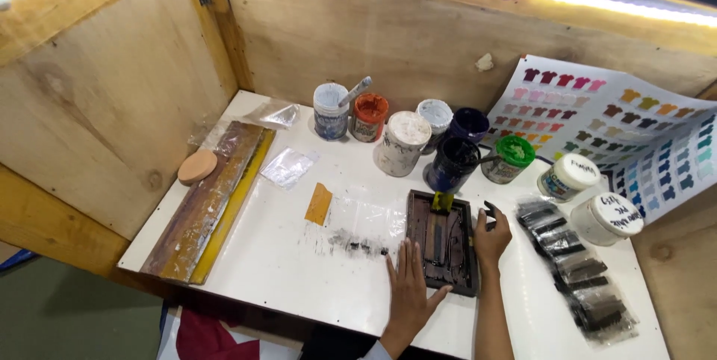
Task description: The person uses a squeegee to spread dark ink across a printing block. They then press a plastic sheet onto the inked block to transfer the design and lift it to reveal the print. The person repeats this process, adding more ink to the block and printing onto additional sheets.
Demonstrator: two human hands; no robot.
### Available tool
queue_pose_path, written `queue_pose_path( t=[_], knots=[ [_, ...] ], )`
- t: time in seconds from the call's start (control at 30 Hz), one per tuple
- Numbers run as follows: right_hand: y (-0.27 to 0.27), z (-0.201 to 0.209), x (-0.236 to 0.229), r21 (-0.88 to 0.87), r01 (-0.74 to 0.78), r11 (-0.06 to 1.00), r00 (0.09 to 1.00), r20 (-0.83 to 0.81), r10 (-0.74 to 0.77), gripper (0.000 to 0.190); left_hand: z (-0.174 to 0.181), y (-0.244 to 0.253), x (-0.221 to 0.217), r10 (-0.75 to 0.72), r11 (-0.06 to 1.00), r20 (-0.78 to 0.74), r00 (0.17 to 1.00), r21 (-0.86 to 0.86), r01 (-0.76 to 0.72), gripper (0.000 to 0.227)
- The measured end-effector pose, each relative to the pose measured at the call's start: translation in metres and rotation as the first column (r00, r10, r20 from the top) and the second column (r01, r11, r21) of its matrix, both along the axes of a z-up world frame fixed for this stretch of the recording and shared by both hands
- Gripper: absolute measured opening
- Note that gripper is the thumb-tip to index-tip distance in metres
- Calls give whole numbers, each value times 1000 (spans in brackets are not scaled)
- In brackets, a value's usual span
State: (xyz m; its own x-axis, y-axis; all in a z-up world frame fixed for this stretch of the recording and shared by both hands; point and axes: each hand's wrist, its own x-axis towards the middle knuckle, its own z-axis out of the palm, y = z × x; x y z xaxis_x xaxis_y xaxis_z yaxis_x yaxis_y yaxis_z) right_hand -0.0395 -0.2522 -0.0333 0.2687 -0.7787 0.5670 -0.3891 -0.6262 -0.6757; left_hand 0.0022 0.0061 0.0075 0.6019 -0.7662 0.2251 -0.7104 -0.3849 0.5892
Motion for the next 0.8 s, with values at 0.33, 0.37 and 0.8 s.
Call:
queue_pose_path(
  t=[0.33, 0.37, 0.8],
  knots=[
    [5, 3, -1, 224, 52, 973, 996, 55, -66, 20, 16, 4, 16, -135, 966, -17, 991, -224, 128, 80],
    [5, 3, -1, 172, 43, 984, 999, 13, -46, 19, 23, 5, 23, -184, 943, 27, 983, -278, 184, 77],
    [5, 2, -8, 299, 19, 954, 989, -144, 26, 25, -15, 23, 164, -15, 951, 253, 967, -294, 92, 29]
  ],
)
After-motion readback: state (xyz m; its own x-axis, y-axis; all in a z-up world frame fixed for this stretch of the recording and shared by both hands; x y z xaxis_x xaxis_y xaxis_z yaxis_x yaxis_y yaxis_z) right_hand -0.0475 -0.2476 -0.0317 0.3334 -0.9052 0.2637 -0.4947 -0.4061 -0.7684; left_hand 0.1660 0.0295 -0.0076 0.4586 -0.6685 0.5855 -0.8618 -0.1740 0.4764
